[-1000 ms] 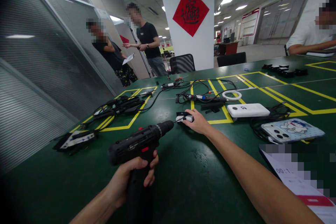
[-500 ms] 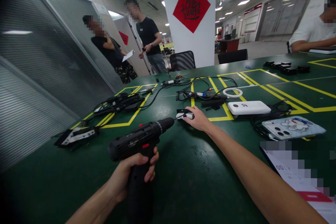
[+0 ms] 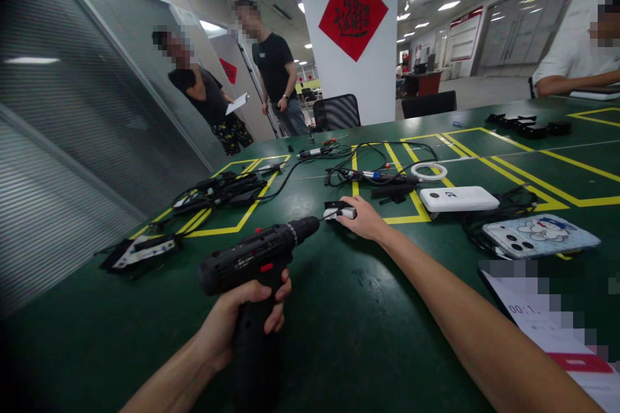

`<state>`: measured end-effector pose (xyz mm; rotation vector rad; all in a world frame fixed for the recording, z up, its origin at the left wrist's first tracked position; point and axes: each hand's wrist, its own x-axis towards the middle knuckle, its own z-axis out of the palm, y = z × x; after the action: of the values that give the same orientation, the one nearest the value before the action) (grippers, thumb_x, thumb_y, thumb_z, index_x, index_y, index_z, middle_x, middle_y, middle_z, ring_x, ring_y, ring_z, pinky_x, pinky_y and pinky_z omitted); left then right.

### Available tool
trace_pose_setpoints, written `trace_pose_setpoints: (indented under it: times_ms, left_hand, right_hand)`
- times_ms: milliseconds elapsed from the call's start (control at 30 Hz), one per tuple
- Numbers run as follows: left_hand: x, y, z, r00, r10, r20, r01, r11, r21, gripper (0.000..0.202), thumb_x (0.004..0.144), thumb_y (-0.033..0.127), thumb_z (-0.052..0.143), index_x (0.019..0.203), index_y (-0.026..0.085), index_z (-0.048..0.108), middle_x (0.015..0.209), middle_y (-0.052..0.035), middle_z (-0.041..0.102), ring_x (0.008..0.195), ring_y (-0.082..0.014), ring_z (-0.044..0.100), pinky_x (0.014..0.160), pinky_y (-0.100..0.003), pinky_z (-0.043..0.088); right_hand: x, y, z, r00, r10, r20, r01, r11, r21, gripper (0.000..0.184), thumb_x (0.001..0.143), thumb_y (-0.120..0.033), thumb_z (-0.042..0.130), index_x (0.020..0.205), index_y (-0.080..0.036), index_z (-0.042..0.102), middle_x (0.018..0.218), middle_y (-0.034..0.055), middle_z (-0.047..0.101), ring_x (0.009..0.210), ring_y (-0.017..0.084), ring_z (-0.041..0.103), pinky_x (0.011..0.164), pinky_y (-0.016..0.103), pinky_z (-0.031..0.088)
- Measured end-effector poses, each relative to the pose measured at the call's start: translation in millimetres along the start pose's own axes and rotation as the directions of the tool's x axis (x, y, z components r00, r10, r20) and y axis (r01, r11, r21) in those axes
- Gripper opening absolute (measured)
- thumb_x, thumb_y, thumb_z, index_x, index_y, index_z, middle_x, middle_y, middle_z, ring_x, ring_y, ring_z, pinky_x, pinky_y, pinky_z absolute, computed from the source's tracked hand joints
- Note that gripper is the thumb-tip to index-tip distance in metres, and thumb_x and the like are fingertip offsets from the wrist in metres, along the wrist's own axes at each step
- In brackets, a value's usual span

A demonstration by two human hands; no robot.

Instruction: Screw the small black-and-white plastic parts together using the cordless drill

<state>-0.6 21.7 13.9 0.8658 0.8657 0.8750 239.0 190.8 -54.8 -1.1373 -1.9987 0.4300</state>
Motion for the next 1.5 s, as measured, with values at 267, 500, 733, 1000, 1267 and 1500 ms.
trace_pose_setpoints:
  times_ms: [267, 500, 733, 1000, 1267, 1500]
  left_hand:
    - [0.1, 0.5, 0.1, 1.0, 0.01, -0.004, -0.01, 1.0, 0.01, 0.02, 0.077, 0.014, 0.037, 0.092, 0.014, 0.051, 0.076, -0.0011, 0.048, 0.044, -0.0086, 0.046, 0.055, -0.03, 0.04]
    - [-0.6, 0.1, -0.2, 1.0, 0.009, -0.007, -0.009, 1.0, -0.007, 0.02, 0.078, 0.015, 0.037, 0.093, 0.014, 0.051, 0.076, -0.0004, 0.047, 0.044, -0.0082, 0.046, 0.054, -0.03, 0.04]
    - [-0.7, -0.9, 0.0, 1.0, 0.012, -0.007, -0.012, 1.0, 0.002, 0.019, 0.078, 0.015, 0.038, 0.092, 0.015, 0.052, 0.076, -0.0003, 0.048, 0.045, -0.0087, 0.046, 0.055, -0.03, 0.04]
    - [-0.3, -0.3, -0.1, 0.999, 0.011, -0.038, -0.011, 1.0, 0.015, 0.02, 0.077, 0.017, 0.041, 0.093, 0.014, 0.053, 0.076, -0.0016, 0.05, 0.044, -0.009, 0.047, 0.054, -0.029, 0.041]
    - [-1.4, 0.1, 0.5, 0.999, 0.017, -0.045, -0.014, 0.998, 0.063, 0.019, 0.078, 0.016, 0.04, 0.093, 0.015, 0.052, 0.076, -0.0008, 0.05, 0.044, -0.0088, 0.048, 0.054, -0.029, 0.039]
    - [-1.0, 0.9, 6.0, 0.997, 0.031, -0.072, -0.025, 0.997, 0.078, 0.018, 0.075, 0.017, 0.042, 0.09, 0.015, 0.052, 0.074, -0.0009, 0.05, 0.042, -0.009, 0.047, 0.051, -0.028, 0.039]
  right_hand:
    - [0.0, -2.5, 1.8, 1.0, -0.019, -0.021, 0.02, 1.0, 0.013, 0.044, 0.075, -0.035, 0.06, 0.116, -0.021, 0.052, 0.103, 0.0056, 0.054, 0.092, 0.018, 0.054, 0.085, 0.032, 0.042]
    - [1.2, -1.4, 3.3, 1.0, -0.023, -0.014, 0.023, 1.0, 0.01, 0.044, 0.074, -0.036, 0.06, 0.115, -0.022, 0.053, 0.102, 0.0055, 0.053, 0.09, 0.017, 0.054, 0.084, 0.031, 0.042]
    - [1.2, -1.7, 3.7, 1.0, -0.011, -0.019, 0.011, 1.0, 0.013, 0.044, 0.074, -0.036, 0.061, 0.115, -0.021, 0.053, 0.104, 0.0059, 0.053, 0.092, 0.017, 0.054, 0.085, 0.031, 0.042]
    - [0.5, -2.0, 3.1, 1.0, -0.014, -0.019, 0.014, 1.0, 0.012, 0.044, 0.074, -0.036, 0.06, 0.115, -0.021, 0.053, 0.102, 0.0059, 0.053, 0.09, 0.017, 0.053, 0.085, 0.03, 0.042]
    - [1.2, 0.0, 4.5, 1.0, -0.017, -0.022, 0.017, 1.0, 0.003, 0.045, 0.074, -0.037, 0.061, 0.116, -0.021, 0.052, 0.104, 0.0066, 0.053, 0.092, 0.017, 0.054, 0.087, 0.031, 0.041]
    - [1.8, -0.7, 4.3, 1.0, -0.015, -0.024, 0.015, 1.0, 0.018, 0.044, 0.073, -0.036, 0.062, 0.114, -0.021, 0.054, 0.103, 0.0062, 0.053, 0.092, 0.017, 0.053, 0.087, 0.032, 0.041]
